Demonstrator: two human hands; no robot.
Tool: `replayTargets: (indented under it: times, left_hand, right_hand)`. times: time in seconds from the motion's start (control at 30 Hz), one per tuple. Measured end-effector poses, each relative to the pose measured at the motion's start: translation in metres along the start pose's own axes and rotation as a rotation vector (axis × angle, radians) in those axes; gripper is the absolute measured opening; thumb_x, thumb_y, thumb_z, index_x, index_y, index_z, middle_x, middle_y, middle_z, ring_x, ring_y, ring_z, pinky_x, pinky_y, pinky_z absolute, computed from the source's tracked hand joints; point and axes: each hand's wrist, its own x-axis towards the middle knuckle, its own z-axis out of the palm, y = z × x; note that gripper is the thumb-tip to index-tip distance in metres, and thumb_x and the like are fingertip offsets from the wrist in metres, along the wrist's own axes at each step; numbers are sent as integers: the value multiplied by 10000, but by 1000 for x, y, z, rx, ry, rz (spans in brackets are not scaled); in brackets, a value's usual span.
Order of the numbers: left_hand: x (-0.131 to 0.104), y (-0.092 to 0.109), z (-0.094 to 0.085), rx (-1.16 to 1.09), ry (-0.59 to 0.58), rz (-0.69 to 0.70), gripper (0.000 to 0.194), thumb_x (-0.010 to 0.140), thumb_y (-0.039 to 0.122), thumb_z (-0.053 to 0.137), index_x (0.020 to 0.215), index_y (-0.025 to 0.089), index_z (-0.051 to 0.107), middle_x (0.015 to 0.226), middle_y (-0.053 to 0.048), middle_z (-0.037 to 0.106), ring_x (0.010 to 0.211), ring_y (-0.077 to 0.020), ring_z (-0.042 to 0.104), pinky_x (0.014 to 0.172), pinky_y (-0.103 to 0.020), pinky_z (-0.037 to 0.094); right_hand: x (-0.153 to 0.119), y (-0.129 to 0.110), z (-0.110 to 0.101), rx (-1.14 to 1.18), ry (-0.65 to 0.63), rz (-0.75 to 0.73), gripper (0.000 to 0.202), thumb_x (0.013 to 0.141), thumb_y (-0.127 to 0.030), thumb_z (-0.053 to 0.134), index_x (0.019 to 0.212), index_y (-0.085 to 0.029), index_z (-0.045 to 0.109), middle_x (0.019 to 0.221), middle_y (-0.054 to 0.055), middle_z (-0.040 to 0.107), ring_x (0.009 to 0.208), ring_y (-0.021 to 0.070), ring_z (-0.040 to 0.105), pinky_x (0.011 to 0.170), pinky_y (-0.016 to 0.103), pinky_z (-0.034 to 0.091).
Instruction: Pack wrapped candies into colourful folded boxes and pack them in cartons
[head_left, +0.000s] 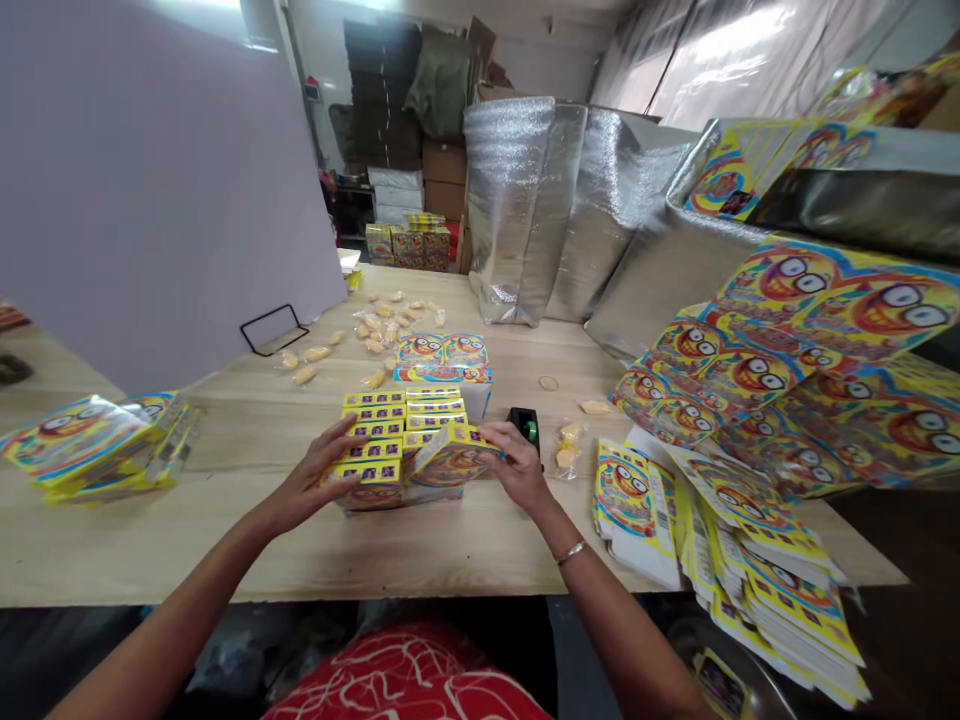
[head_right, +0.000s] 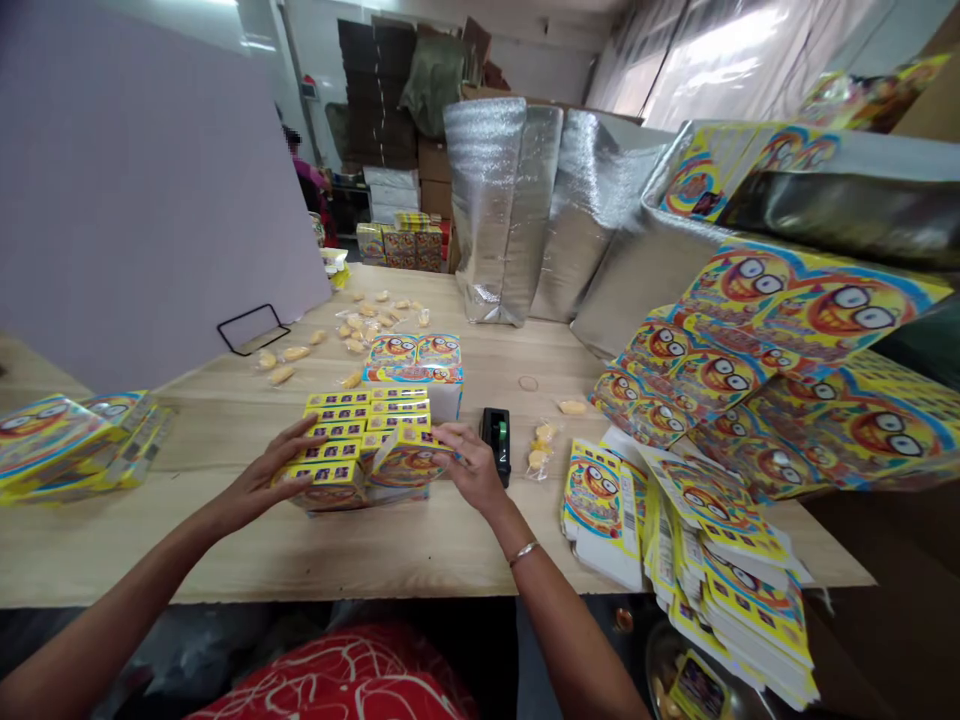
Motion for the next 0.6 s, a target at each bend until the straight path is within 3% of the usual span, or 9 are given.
replayTargets:
  times: [0.2,0.37,0.5,0.6]
  left_hand:
    - [-1,2,0,15,12,7,464,883,474,558,1324,352,482,1574,-12,226,1440,-283,220,1165,-484,251]
    - [2,6,0,48,31,3,454,873,483,563,1291,313,513,1553,-41,274,1428,-287,253,1153,-475,288]
    - [7,8,1,83,45,-7,444,867,489,567,1267,300,529,1527,-60,311,1414,-297,269,1147,-495,287]
    - [5,11,1,64,33,-18,433,883,480,546,1285,321,515,1546,-51,279,1426,-299,241,1153,-516,260]
  right_hand:
    - [-15,10,-2,-97,-59,-70,372,942,-245,541,1307,-315,550,1138,58,614,1052,164,614,891,305,527]
    - [8,-4,-9,-265,-300,-141,376,947,-223,526,1320,-276,537,1150,79,619,1086,187,587,922,361,514]
    - [21,-15,11,-439,-400,-210,338,925,-178,528,1246,-264,591,1322,101,556,1313,271,424,1078,530,363]
    - [16,-14,22,-339,-431,-186,382,924,-182,517,1302,-236,535,1386,110,513,1388,259,334,1098,510,355]
